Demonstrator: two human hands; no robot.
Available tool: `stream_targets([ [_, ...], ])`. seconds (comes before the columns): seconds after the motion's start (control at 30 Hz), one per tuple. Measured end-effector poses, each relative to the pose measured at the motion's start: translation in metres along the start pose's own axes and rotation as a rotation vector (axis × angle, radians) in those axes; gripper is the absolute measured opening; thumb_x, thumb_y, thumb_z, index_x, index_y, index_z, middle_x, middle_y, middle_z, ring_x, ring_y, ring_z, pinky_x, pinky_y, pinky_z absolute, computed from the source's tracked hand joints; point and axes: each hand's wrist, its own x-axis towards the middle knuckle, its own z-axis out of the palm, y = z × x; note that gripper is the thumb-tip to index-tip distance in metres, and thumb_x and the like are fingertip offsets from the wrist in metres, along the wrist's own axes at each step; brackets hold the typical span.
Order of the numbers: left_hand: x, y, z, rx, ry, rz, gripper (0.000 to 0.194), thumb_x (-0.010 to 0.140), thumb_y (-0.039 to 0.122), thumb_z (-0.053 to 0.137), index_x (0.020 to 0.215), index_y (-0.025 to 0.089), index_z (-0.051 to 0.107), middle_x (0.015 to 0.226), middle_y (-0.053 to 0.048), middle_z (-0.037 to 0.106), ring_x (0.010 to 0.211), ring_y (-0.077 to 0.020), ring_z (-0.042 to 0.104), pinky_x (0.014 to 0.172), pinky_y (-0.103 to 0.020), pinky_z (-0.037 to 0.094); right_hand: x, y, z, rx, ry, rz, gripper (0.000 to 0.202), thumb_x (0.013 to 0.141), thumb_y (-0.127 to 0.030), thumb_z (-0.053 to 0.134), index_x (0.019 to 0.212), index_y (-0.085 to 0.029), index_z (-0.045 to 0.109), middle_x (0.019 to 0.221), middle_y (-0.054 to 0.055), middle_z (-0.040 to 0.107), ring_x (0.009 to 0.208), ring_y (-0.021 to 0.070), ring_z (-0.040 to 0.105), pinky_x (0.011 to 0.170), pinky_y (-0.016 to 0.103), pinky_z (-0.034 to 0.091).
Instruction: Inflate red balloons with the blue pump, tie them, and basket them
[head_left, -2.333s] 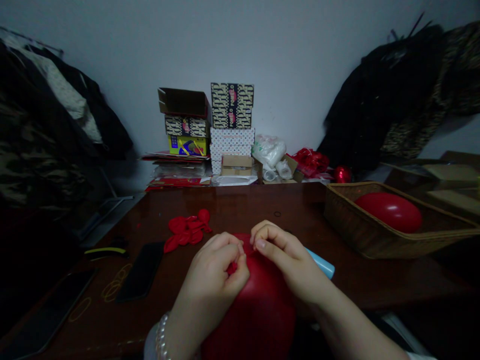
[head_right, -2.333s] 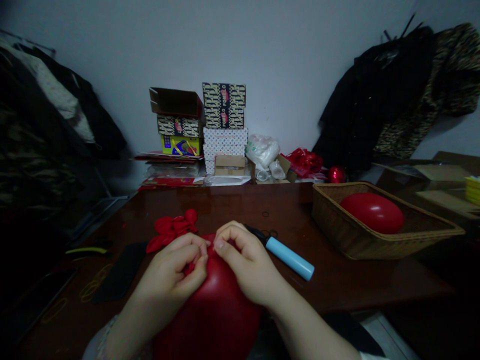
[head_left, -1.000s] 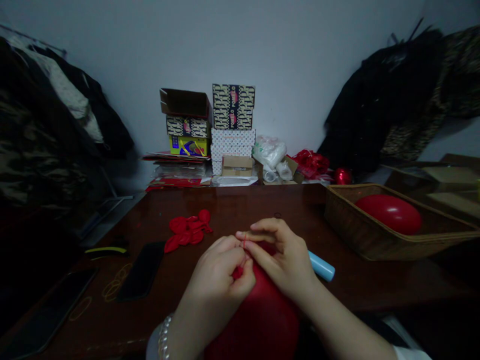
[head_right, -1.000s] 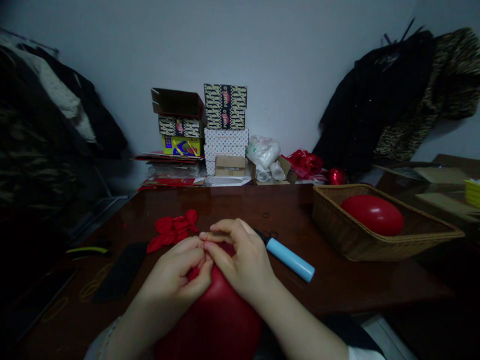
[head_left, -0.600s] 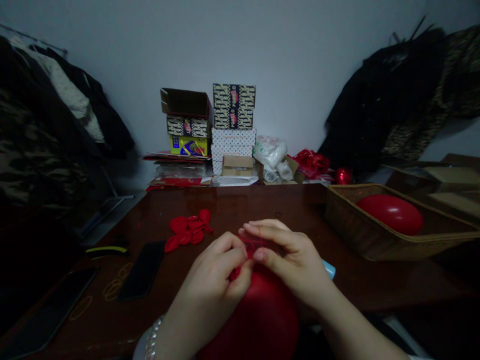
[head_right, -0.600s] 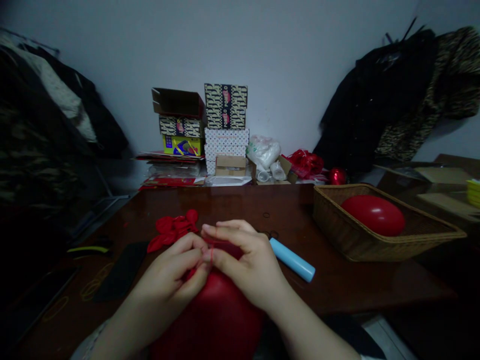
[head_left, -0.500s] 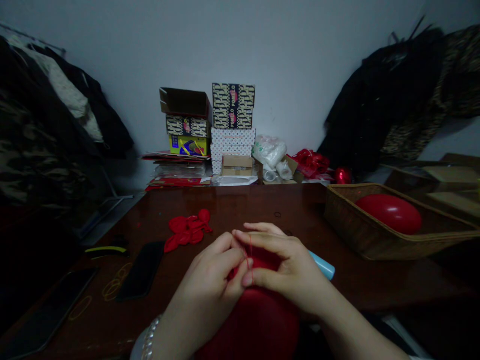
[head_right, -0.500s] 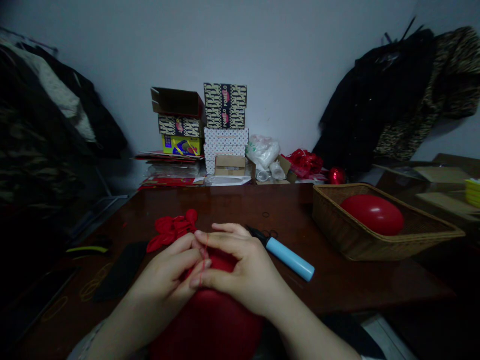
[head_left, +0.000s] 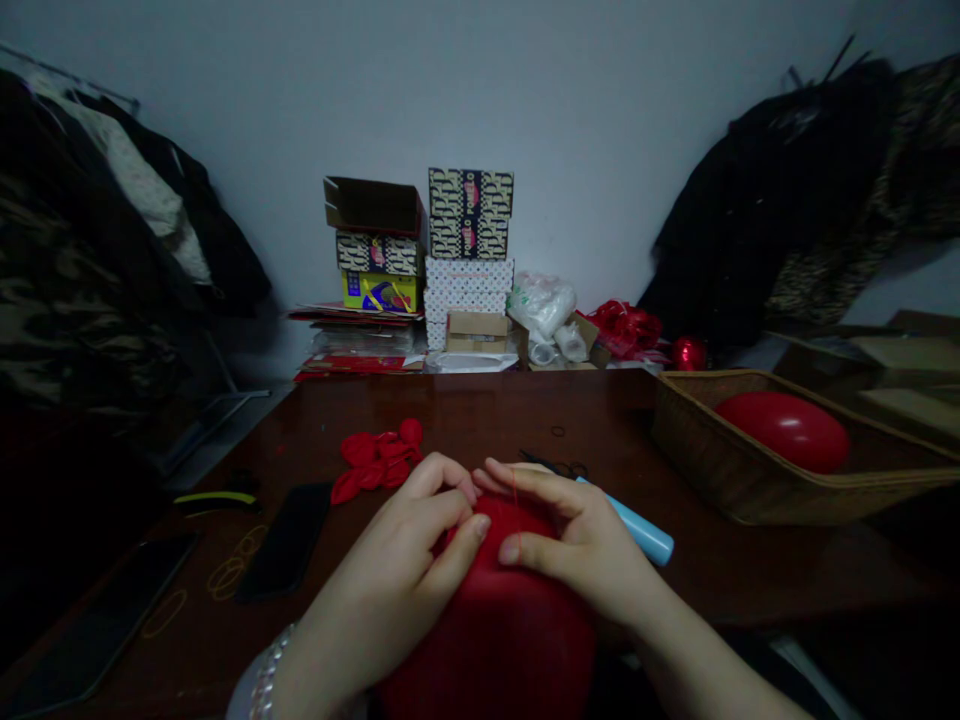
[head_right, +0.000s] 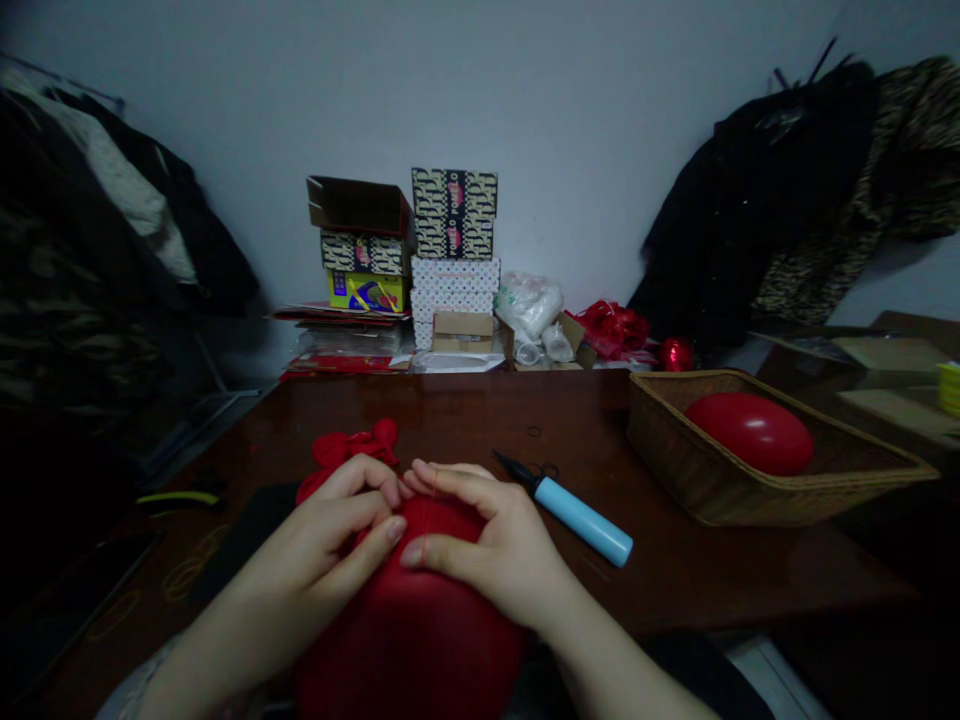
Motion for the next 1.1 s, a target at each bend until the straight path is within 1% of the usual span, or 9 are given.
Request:
stream_targets([
  [0.17,0.001,0.002,0.006,0.059,0.084,0.025,0.023,0.092,0.021,0.049,0.073,0.018,0.063,0.098,-0.007,0.053,0.093,-0.0175,0.053,0.084,-0.03,0.047,-0.001,-0.003,0.003,-0.16,-0.006,-0.05,0.049,0.067,-0.036,0.084,0.114,-0.032,0.07,0.12,0.005,0.069,0.124,0.0258,0.053,0.108,0.047,0.039],
  [0.33,0.003,0.003,0.011,0.113,0.103,0.06,0.023,0.091,0.021,0.05,0.076,0.019,0.067,0.098,-0.007,0.053,0.093,-0.0179,0.053,0.082,-0.029,0.047,-0.002,-0.006,0.003,-0.235,-0.012,-0.084,0.02,0.077,-0.031,0.077,0.096,-0.032,0.076,0.118,0.003,0.07,0.123,0.025,0.053,0.107,0.048,0.04],
  [0.43,0.003,0.004,0.014,0.142,0.114,0.071,0.02,0.09,0.019,0.051,0.076,0.019,0.066,0.097,-0.006,0.053,0.09,-0.0168,0.054,0.08,-0.029,0.048,-0.002,-0.007,0.001,-0.297,-0.023,-0.13,0.012,0.082,-0.027,0.072,0.093,-0.032,0.076,0.116,0.002,0.071,0.122,0.0243,0.054,0.106,0.047,0.041],
  [0.67,-0.002,0.004,0.012,0.233,0.207,0.066,0.017,0.087,0.028,0.059,0.074,0.018,0.064,0.101,-0.007,0.056,0.093,-0.0197,0.057,0.083,-0.033,0.049,-0.005,-0.01,0.001,-0.382,-0.04,-0.232,0.024,0.089,-0.016,0.06,0.105,-0.03,0.071,0.111,0.002,0.072,0.117,0.0226,0.056,0.102,0.045,0.044],
  [0.77,-0.004,0.0,0.002,0.229,0.289,0.098,0.011,0.086,0.028,0.06,0.088,0.021,0.068,0.108,-0.008,0.058,0.102,-0.0212,0.057,0.087,-0.034,0.049,-0.008,-0.009,0.003,-0.363,-0.062,-0.219,0.019,0.089,-0.016,0.061,0.1,-0.028,0.071,0.107,0.001,0.073,0.117,0.0211,0.056,0.103,0.042,0.043],
  [0.83,-0.005,-0.004,-0.006,0.238,0.329,0.133,0.016,0.087,0.022,0.059,0.099,0.023,0.069,0.112,-0.008,0.059,0.106,-0.021,0.057,0.093,-0.036,0.048,-0.008,-0.009,0.004,-0.354,-0.095,-0.218,0.015,0.089,-0.018,0.062,0.097,-0.027,0.071,0.108,0.001,0.072,0.118,0.0207,0.055,0.104,0.041,0.042],
  [0.9,-0.005,-0.007,-0.012,0.261,0.305,0.208,0.022,0.085,0.016,0.058,0.1,0.026,0.07,0.116,-0.006,0.059,0.11,-0.0212,0.056,0.102,-0.04,0.042,-0.009,-0.009,0.003,-0.354,-0.125,-0.231,0.014,0.089,-0.02,0.062,0.097,-0.028,0.07,0.107,0.001,0.072,0.119,0.021,0.055,0.105,0.042,0.041],
  [1.0,-0.005,-0.01,-0.015,0.273,0.172,0.323,0.027,0.083,0.011,0.058,0.094,0.03,0.073,0.12,-0.005,0.06,0.114,-0.0215,0.055,0.106,-0.045,0.039,-0.008,-0.013,0.002,-0.364,-0.164,-0.258,0.011,0.09,-0.023,0.063,0.095,-0.029,0.07,0.1,0.0,0.074,0.117,0.0213,0.057,0.106,0.043,0.038],
  [1.1,-0.005,-0.011,-0.013,0.278,0.098,0.343,0.028,0.082,0.01,0.058,0.095,0.03,0.073,0.12,-0.006,0.061,0.116,-0.0215,0.053,0.107,-0.046,0.038,-0.007,-0.018,0.002,-0.366,-0.195,-0.277,0.009,0.09,-0.026,0.062,0.092,-0.029,0.07,0.098,0.0,0.074,0.114,0.0211,0.059,0.106,0.044,0.038],
])
